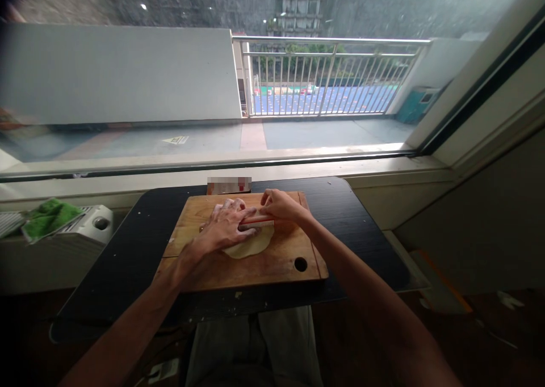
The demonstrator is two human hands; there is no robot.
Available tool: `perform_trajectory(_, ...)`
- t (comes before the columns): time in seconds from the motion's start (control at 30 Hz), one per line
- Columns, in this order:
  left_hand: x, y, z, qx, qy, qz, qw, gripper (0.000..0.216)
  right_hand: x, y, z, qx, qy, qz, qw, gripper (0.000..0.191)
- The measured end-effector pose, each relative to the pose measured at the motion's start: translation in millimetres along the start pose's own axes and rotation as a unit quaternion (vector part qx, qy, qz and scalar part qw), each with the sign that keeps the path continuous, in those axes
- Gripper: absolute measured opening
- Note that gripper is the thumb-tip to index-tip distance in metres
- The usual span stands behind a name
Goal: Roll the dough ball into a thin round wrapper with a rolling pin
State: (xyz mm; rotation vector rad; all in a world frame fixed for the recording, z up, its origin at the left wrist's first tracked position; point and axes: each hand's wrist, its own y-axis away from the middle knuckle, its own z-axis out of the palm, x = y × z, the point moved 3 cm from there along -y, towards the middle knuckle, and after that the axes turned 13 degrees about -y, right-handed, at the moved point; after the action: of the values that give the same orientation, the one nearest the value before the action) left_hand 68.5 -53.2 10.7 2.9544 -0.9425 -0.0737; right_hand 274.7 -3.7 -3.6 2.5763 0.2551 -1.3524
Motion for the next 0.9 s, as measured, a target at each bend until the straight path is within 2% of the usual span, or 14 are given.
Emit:
perform_trajectory(0.17, -2, 2, -2, 0.010, 0.015, 0.005, 1.000, 0.054, 0, -5, 1, -0.017, 0.001, 0.013, 1.000, 0.011)
perform_trajectory(0.37, -2, 4, -1, 0.012, 0.012, 0.016, 1.000, 0.050, 0, -3, 2, 0.000, -0.008, 0.006, 1.000, 0.007)
perform_trajectory(0.53, -5, 5, 2, 0.032, 0.044, -0.012, 0.998, 0.051, -4, -1, 2, -0.048, -0.052, -0.028, 0.997, 0.014)
perform_trajectory(0.63, -6, 5, 2, 0.034, 0.048, -0.014, 0.998, 0.046, -7, -1, 2, -0.059, -0.031, -0.053, 0.996, 0.016)
perform_trajectory(0.77, -6, 4, 0, 0.034, 0.047, -0.007, 0.998, 0.043, -8, -1, 4, -0.046, -0.008, -0.052, 0.998, 0.011)
perform_trajectory(0.9, -5, 4, -2, 0.034, 0.045, -0.003, 0.998, 0.044, -11, -4, 8, -0.063, 0.018, -0.043, 0.997, 0.012)
